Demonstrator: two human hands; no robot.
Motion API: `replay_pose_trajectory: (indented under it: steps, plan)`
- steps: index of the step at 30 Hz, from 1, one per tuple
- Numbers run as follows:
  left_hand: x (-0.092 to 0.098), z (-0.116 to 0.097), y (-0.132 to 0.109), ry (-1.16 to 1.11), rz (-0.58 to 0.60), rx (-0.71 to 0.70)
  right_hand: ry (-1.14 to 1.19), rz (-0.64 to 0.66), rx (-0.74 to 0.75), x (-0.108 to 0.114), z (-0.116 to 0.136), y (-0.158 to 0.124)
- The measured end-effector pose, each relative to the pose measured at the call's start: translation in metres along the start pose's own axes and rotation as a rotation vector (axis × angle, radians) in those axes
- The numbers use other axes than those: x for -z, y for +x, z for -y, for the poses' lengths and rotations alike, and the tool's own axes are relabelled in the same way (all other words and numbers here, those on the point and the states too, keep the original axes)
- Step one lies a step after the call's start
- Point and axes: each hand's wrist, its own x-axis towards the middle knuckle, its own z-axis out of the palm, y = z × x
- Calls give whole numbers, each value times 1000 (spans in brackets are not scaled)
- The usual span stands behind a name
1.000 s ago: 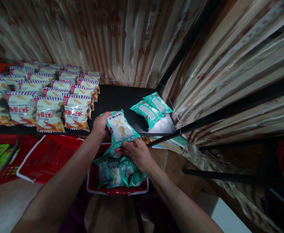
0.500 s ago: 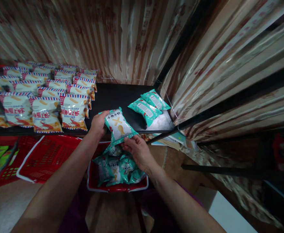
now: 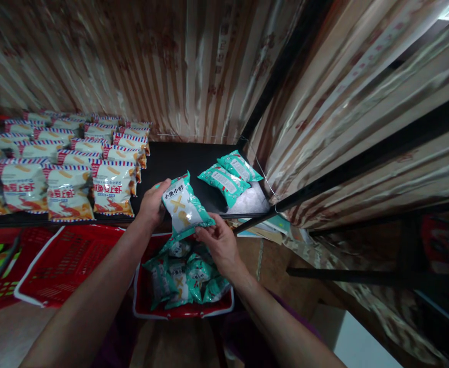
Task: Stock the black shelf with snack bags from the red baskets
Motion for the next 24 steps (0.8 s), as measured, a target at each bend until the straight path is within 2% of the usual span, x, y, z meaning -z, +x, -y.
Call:
replay_pose_trajectory:
  steps: [4,7,12,16,19,24]
  plan:
    - [-1,-6,-5,12,138,-104,-167,-78,91,6,1,2]
    - [1,-11,-5,105,164,-188,-258,-118,128,10,-1,4]
    - [4,-18,-4,328,170,-343,-251,-144,145,12,-7,8]
    - [4,-23,-8,480,242,-422,-336,-152,171,14,-11,10]
    - [3,-24,-9,450,262,-422,-374,-154,175,15,-12,10]
    - [1,-19,-7,351,203,-425,-434,-137,191,18,-9,4]
